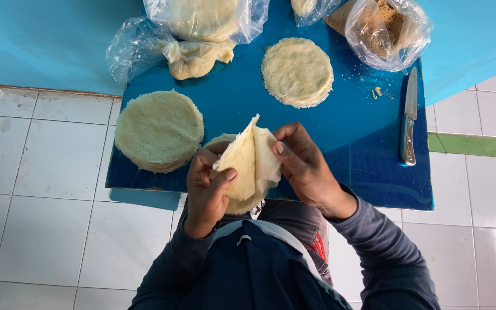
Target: The person peels a thin top layer off round cake discs by hand, one disc at a time, and stacks the peeled discs on a blue tray on their lap. They occasionally handle plastic bags of dough and a bag of brown filling at the edge of the tray.
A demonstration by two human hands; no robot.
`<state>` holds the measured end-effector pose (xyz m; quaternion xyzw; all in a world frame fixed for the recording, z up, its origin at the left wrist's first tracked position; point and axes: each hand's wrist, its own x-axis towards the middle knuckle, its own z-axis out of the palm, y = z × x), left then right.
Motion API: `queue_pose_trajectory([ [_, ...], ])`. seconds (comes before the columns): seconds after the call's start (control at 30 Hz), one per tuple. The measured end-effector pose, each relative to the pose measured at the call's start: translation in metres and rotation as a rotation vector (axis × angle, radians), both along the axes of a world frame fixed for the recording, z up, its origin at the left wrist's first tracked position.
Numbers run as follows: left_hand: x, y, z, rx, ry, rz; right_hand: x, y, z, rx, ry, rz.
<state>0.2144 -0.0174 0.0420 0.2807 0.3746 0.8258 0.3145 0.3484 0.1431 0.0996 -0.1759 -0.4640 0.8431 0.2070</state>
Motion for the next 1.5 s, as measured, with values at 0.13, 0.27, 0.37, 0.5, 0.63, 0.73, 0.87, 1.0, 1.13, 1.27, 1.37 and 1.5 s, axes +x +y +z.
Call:
queue_pose_trajectory([
  [0.13, -0.001, 0.002, -0.003, 0.059, -0.097, -0.044, -0.010, 0.000, 0.000, 0.044, -0.019, 0.051],
  [0.27, -0.010, 0.000, -0.001, 0.223, -0.333, -0.104, -0.015, 0.012, -0.003, 0.036, 0.044, 0.068],
  [0.37, -0.016, 0.001, 0.001, 0.246, -0.440, -0.028, -0.012, 0.019, -0.004, -0.093, 0.117, -0.038],
  [0.5, -0.017, -0.001, 0.006, 0.187, -0.554, 0.020, -0.010, 0.024, -0.002, -0.146, 0.051, -0.228],
  [0.63, -0.017, 0.001, 0.009, 0.159, -0.611, 0.035, 0.001, 0.034, -0.001, -0.083, 0.074, -0.264],
  [0.73, -0.018, 0.002, 0.011, 0.125, -0.647, 0.070, 0.011, 0.045, -0.002, -0.059, 0.070, -0.317],
  [0.87, -0.020, 0.000, 0.011, 0.077, -0.616, 0.128, 0.028, 0.077, 0.003, 0.113, 0.001, -0.457],
  [1.0, -0.017, 0.002, 0.010, 0.052, -0.561, 0.150, 0.031, 0.143, 0.014, 0.498, 0.090, -0.608],
  [1.13, -0.013, 0.001, 0.011, 0.049, -0.531, 0.154, -0.024, 0.201, 0.003, 0.905, 0.122, -0.478],
  [1.27, -0.013, 0.000, 0.013, 0.023, -0.523, 0.171, -0.059, 0.166, -0.034, 1.768, -0.412, -0.274],
  [1.37, -0.013, -0.001, 0.014, -0.030, -0.504, 0.198, -0.063, 0.142, -0.040, 2.016, -0.400, -0.312],
  [1.5, -0.011, 0.000, 0.011, -0.018, -0.491, 0.173, -0.056, 0.138, -0.026, 2.047, -0.420, -0.311],
])
